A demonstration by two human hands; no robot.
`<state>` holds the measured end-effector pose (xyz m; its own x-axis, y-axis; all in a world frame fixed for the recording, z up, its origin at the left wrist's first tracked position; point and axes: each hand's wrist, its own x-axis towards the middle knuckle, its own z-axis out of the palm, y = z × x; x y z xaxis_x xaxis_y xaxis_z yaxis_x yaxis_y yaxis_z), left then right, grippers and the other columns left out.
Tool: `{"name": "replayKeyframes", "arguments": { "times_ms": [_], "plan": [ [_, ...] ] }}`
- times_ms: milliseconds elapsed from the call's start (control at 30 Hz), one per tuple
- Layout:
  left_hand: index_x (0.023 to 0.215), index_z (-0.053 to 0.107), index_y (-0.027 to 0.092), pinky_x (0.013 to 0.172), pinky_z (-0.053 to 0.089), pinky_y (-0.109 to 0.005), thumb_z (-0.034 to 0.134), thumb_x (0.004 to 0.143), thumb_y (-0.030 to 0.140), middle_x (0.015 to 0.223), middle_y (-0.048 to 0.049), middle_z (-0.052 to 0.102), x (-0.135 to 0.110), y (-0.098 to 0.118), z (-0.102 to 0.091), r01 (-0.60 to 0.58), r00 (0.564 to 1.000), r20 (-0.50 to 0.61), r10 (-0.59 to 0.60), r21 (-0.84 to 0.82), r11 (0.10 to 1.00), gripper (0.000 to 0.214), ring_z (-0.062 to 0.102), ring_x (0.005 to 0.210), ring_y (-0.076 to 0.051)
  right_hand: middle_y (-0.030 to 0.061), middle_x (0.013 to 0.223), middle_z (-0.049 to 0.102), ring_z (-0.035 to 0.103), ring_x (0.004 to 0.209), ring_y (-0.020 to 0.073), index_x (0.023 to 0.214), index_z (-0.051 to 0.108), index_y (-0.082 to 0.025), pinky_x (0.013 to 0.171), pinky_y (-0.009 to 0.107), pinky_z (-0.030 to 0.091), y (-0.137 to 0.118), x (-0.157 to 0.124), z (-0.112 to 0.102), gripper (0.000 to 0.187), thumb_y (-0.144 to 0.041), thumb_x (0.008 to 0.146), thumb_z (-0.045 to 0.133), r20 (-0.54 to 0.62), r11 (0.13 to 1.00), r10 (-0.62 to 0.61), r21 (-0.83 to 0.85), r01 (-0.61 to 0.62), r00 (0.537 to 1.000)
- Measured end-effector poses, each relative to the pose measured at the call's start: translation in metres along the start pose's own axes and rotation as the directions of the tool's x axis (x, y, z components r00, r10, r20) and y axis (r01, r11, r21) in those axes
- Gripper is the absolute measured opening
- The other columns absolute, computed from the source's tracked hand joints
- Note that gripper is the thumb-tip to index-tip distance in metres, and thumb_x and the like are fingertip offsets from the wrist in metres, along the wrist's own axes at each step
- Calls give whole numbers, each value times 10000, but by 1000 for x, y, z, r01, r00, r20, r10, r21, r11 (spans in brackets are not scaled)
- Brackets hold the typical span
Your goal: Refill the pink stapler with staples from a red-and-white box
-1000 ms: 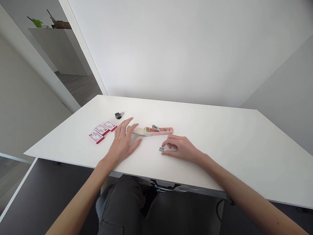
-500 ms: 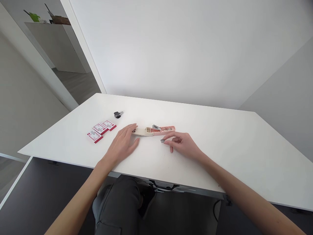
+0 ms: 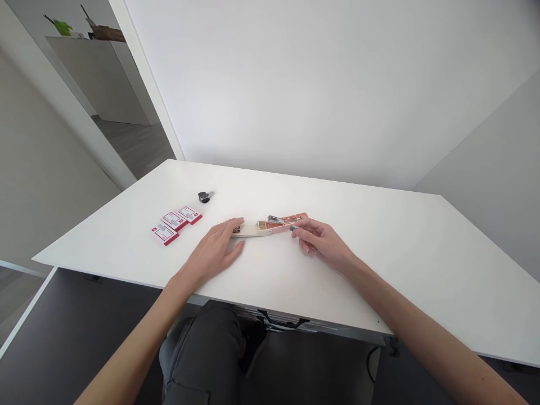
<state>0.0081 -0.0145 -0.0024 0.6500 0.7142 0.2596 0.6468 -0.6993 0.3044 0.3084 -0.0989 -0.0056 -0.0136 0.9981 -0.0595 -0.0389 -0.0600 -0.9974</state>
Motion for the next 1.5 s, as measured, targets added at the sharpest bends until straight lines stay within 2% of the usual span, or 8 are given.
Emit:
{"name": "replayKeyframes", "arguments": {
  "times_ms": [300, 433, 567, 667, 800, 1000, 1133, 1500],
  "plan": [
    [1525, 455, 211, 1168, 461, -507, 447, 1046, 442, 1522, -106, 597, 1, -2, 2, -20, 1000, 2, 20, 8, 1000, 532, 551, 1413, -309, 49, 1126, 671, 476, 635, 69, 1182, 778, -276, 514, 250, 354, -3, 0, -5, 375, -450, 854, 828, 61, 983, 80, 160, -89, 995],
    [1516, 470, 219, 1166, 465, -509, 458, 1039, 440, 1511, -101, 608, 1, -2, 2, -16, 1000, -7, 16, -4, 1000, 526, 560, 1403, -311, 83, 1196, 689, 515, 669, 89, 1268, 770, -253, 548, 257, 447, -1, 1, -7, 402, -389, 889, 778, 85, 979, 92, 174, -106, 992],
    [1513, 480, 232, 1165, 467, -513, 458, 1034, 437, 1514, -94, 606, 0, 0, 2, -10, 1000, -8, 10, -14, 1000, 521, 561, 1402, -312, 96, 1305, 710, 669, 864, 134, 1258, 777, -223, 838, 303, 600, -1, 1, -8, 352, -332, 927, 730, 161, 965, 91, 228, -127, 983],
    [1513, 478, 232, 1160, 468, -517, 454, 1035, 434, 1514, -97, 605, 0, 0, 2, -15, 1000, -10, 15, -13, 1000, 519, 566, 1395, -313, 93, 1372, 708, 710, 1146, 197, 1252, 777, -222, 1101, 363, 555, -1, 0, -9, 337, -342, 939, 744, 214, 959, 93, 245, -145, 972],
    [1504, 481, 224, 1158, 468, -503, 455, 1039, 438, 1508, -97, 608, 0, -1, 3, -19, 1000, -8, 19, -7, 1000, 512, 564, 1396, -309, 89, 1380, 714, 673, 1289, 234, 1265, 764, -222, 1209, 413, 489, 1, -1, -9, 366, -339, 919, 791, 240, 954, 103, 251, -164, 965],
    [1506, 475, 228, 1162, 461, -499, 464, 1038, 440, 1509, -93, 608, 0, -3, 4, -12, 1000, -7, 12, -7, 1000, 513, 556, 1406, -311, 74, 1206, 763, 737, 911, 125, 1248, 767, -226, 891, 263, 638, 3, 0, -11, 365, -316, 898, 814, 152, 951, 174, 232, -206, 973],
    [1502, 476, 218, 1168, 458, -498, 465, 1039, 440, 1500, -95, 616, 0, -3, 4, -9, 1000, 2, 9, -3, 1000, 514, 557, 1403, -309, 67, 1219, 728, 568, 578, 43, 1239, 767, -257, 494, 211, 515, 2, 0, -13, 368, -369, 891, 808, 147, 960, 193, 176, -217, 970],
    [1491, 476, 211, 1166, 466, -502, 461, 1041, 432, 1489, -101, 621, 0, -1, 2, -12, 1000, 3, 12, 6, 1000, 502, 560, 1397, -307, 11, 922, 658, 413, 578, 48, 974, 776, -200, 516, 218, 395, -3, -2, -8, 372, -528, 822, 865, 128, 960, 174, 201, -198, 976]
  ]
}}
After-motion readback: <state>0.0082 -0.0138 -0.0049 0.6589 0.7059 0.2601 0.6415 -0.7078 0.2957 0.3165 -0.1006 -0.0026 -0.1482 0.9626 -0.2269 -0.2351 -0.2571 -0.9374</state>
